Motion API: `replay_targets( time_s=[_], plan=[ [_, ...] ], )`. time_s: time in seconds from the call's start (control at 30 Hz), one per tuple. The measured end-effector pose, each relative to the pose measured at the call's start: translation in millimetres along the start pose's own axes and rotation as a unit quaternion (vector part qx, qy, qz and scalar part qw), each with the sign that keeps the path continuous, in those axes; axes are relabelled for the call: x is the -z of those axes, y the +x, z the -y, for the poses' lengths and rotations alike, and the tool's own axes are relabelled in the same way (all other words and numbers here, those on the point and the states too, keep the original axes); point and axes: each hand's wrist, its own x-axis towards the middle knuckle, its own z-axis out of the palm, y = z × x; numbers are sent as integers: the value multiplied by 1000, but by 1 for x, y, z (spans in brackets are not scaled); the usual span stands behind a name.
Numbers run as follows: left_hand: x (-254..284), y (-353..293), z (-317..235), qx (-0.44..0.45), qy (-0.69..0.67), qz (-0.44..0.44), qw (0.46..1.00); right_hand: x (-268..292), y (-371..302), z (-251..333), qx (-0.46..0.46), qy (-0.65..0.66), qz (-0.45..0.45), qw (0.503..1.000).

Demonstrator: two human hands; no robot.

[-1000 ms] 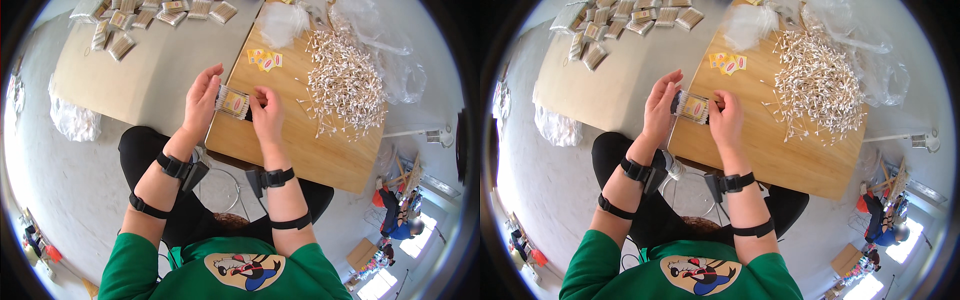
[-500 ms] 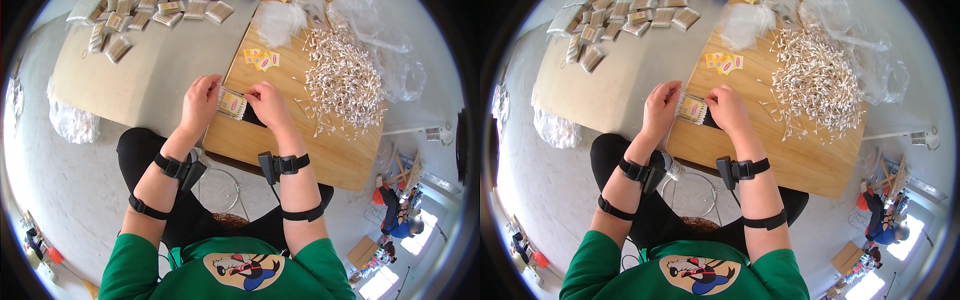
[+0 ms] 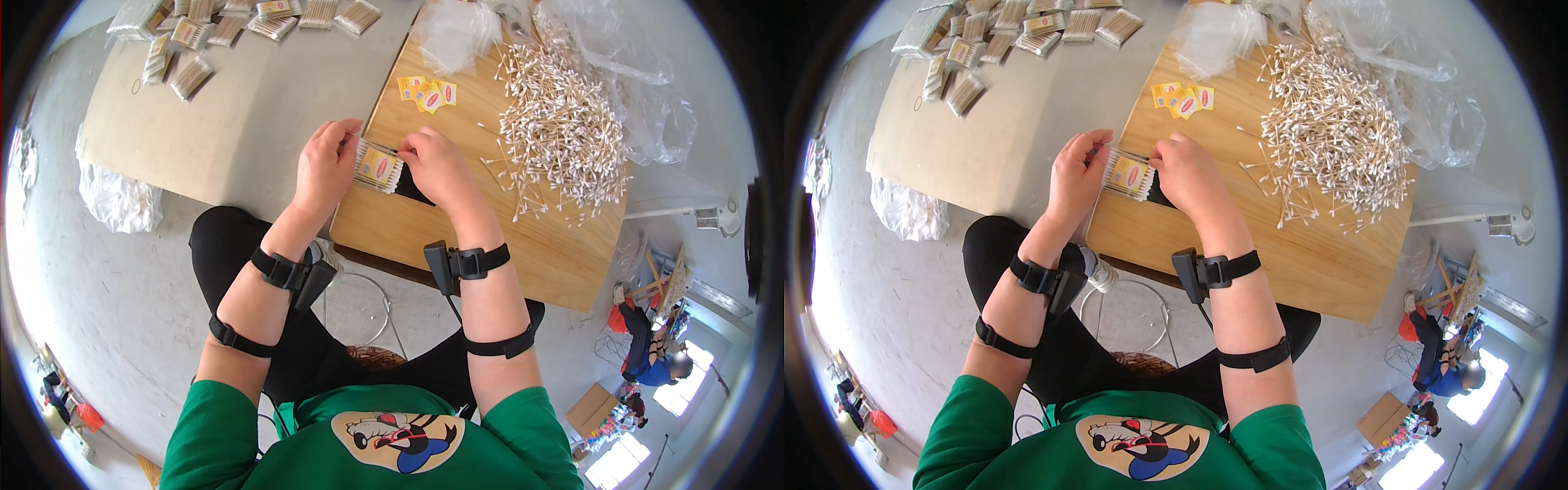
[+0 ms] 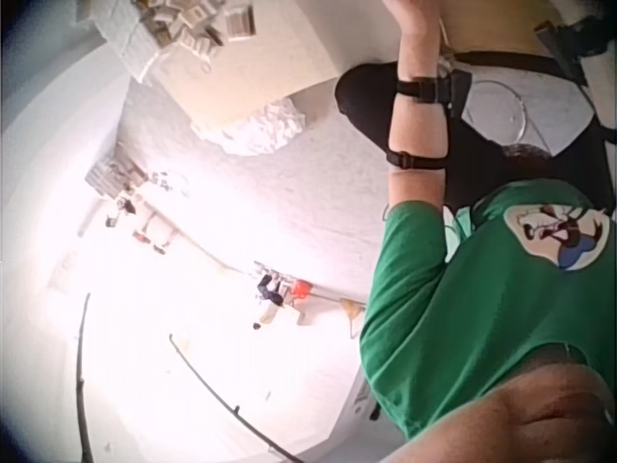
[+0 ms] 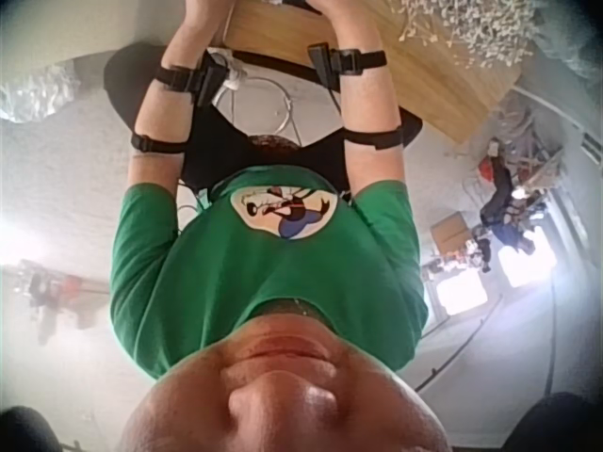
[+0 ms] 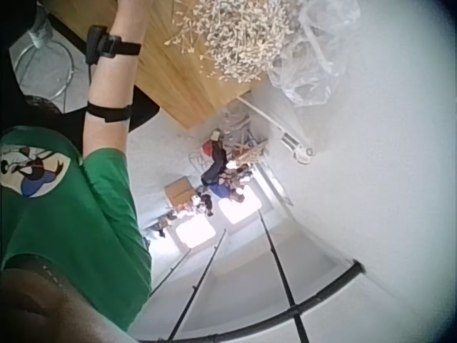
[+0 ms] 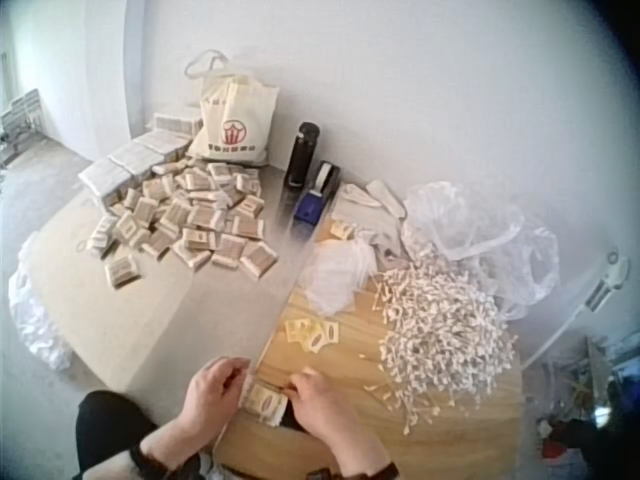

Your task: Organizing cotton swabs and placing them into individual plastic bags.

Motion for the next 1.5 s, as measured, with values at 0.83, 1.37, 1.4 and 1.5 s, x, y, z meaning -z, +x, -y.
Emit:
replay_targets(
  time_s=[0.83,1.37,1.4,1.5],
  plan=[
    [-6,-4,-8,111,-489,55,863,-73,-35,47,-40,308,-297,903],
    [-3,-3,2,121,-524,53,842,-84,-29,48,-4,212,-312,926],
    [-5,-2,2,117,-528,69,838,-84,-27,49,36,187,-327,925],
    [-6,0,1,91,-539,69,835,-80,-27,47,44,217,-321,921]
  ],
)
